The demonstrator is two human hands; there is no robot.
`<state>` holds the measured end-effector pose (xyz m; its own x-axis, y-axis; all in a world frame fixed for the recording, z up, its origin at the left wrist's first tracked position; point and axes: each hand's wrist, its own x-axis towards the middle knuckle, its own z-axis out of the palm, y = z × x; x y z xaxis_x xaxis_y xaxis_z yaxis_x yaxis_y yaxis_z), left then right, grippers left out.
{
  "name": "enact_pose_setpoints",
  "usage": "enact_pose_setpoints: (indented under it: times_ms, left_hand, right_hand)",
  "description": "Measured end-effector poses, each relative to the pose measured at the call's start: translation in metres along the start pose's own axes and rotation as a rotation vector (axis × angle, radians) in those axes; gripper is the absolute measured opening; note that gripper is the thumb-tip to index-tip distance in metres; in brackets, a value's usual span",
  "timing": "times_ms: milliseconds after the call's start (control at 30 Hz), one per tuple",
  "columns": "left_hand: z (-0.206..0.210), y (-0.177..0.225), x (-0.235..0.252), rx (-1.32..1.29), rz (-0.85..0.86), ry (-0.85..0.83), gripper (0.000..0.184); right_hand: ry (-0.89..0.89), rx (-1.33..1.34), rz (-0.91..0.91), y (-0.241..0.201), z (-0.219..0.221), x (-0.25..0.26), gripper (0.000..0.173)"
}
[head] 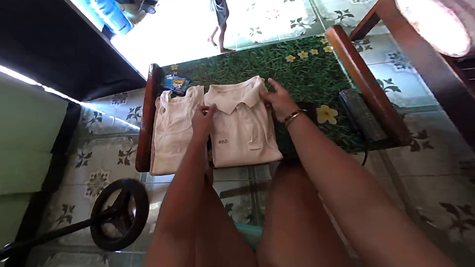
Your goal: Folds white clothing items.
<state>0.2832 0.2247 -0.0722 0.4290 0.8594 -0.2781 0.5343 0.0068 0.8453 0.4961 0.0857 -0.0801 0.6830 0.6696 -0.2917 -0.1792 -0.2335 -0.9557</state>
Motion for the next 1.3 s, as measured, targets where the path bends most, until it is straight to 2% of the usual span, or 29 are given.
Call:
enact_pose_setpoints:
  times_ms: [67,167,267,367,567,700,767,900,1000,1067,1133,1233,1300]
  left_hand:
    - [0.006,0.004,-0.003,0.028,-0.003,-0.008,0.057]
    - [0.014,0.005,-0.006,0.113,0.025,0.010,0.052]
    - [0.022,0.007,-0.014,0.290,0.084,0.021,0.049]
    - [0.025,0.004,-0.012,0.416,0.096,0.040,0.045]
    - [0.022,-0.004,-0.004,0.416,0.116,0.076,0.044]
    - [0.010,-0.007,-0.029,0.241,0.067,0.012,0.064]
    - [0.006,-0.011,-0.044,0.251,0.074,-0.035,0.069]
    - [0.002,-0.013,-0.053,0.300,0.139,-0.001,0.053]
    - [0.004,0.002,-0.051,0.412,0.287,0.042,0.051]
    - [0.012,0.024,-0.049,0.467,0.466,0.027,0.053]
    - [0.020,0.065,-0.050,0.538,0.529,-0.094,0.063]
    - [0.016,0.122,-0.048,0.451,0.410,-0.326,0.082]
    - [-0.009,0.147,-0.050,0.387,0.309,-0.423,0.097]
  right_hand:
    - [-0.025,-0.016,-0.064,0.000,0.000,0.001,0.080]
    - [0.016,-0.156,-0.218,0.001,0.003,0.005,0.082]
    - [0.128,-0.565,-0.423,-0.003,0.014,-0.006,0.067]
    - [0.240,-0.718,-0.559,0.014,0.020,-0.002,0.058]
    - [0.220,-0.512,-0.290,0.027,0.019,0.003,0.065]
    - [0.015,-0.239,-0.034,0.024,-0.004,-0.024,0.068]
    - [-0.060,-0.230,0.003,0.028,-0.012,-0.046,0.074]
    - [-0.025,-0.264,-0.028,0.037,-0.013,-0.070,0.074]
    - [-0.061,-0.224,-0.028,0.034,-0.012,-0.068,0.075]
    - [-0.093,-0.289,-0.101,0.029,-0.012,-0.072,0.081]
    - [-0.100,-0.417,-0.283,0.011,-0.006,-0.080,0.073]
    - [-0.104,-0.509,-0.630,-0.020,0.012,-0.102,0.046]
    - [-0.170,-0.557,-0.838,-0.041,0.022,-0.114,0.041]
